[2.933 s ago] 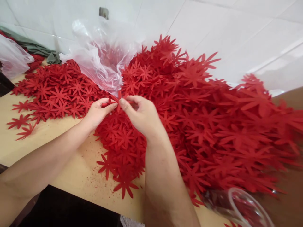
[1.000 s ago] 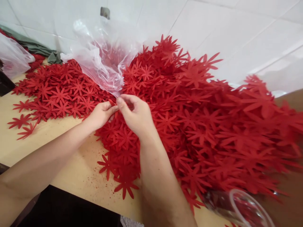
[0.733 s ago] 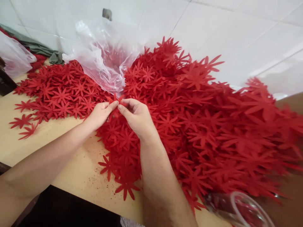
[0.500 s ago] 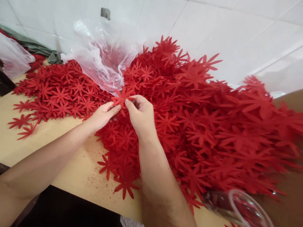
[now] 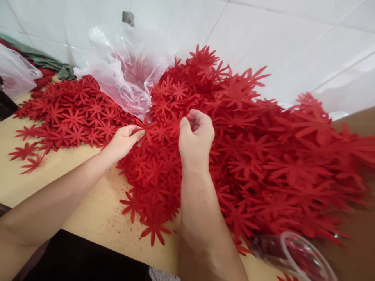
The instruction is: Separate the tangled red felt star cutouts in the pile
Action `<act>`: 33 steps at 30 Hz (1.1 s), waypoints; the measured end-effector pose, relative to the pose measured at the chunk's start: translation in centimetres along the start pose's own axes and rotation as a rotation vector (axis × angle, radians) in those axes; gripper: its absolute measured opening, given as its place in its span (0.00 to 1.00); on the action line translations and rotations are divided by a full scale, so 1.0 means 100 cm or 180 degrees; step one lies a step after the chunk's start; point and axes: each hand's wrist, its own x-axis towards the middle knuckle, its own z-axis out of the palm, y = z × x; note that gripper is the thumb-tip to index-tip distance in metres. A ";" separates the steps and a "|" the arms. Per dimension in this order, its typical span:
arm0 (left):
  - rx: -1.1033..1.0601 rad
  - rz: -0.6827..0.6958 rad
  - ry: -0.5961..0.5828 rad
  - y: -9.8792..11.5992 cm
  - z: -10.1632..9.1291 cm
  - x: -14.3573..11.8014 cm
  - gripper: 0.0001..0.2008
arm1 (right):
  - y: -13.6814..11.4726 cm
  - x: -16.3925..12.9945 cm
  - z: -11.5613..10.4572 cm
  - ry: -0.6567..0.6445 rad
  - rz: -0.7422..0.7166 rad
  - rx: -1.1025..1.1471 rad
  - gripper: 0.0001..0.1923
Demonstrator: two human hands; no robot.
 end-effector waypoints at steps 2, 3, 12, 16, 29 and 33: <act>0.0221 0.0052 -0.0004 -0.002 -0.001 0.001 0.10 | -0.006 -0.003 -0.001 -0.0166 -0.0176 -0.0133 0.09; 0.0300 0.0095 -0.0013 -0.004 -0.001 0.001 0.12 | -0.009 -0.007 -0.001 -0.0401 -0.0212 -0.0163 0.10; -0.0076 0.0242 -0.0295 -0.011 -0.003 0.002 0.17 | -0.015 -0.027 0.010 -0.1912 -0.0012 0.0206 0.12; -0.0111 0.0472 -0.0313 -0.007 -0.002 -0.001 0.14 | -0.008 -0.019 0.009 -0.1426 -0.0097 0.0276 0.10; -0.0329 0.0190 -0.0162 -0.004 0.001 0.003 0.07 | -0.006 -0.016 0.003 -0.0914 -0.0316 -0.0337 0.24; -0.0353 0.0037 -0.0022 -0.002 0.000 0.003 0.08 | 0.001 -0.008 0.001 -0.0712 -0.0245 -0.0230 0.17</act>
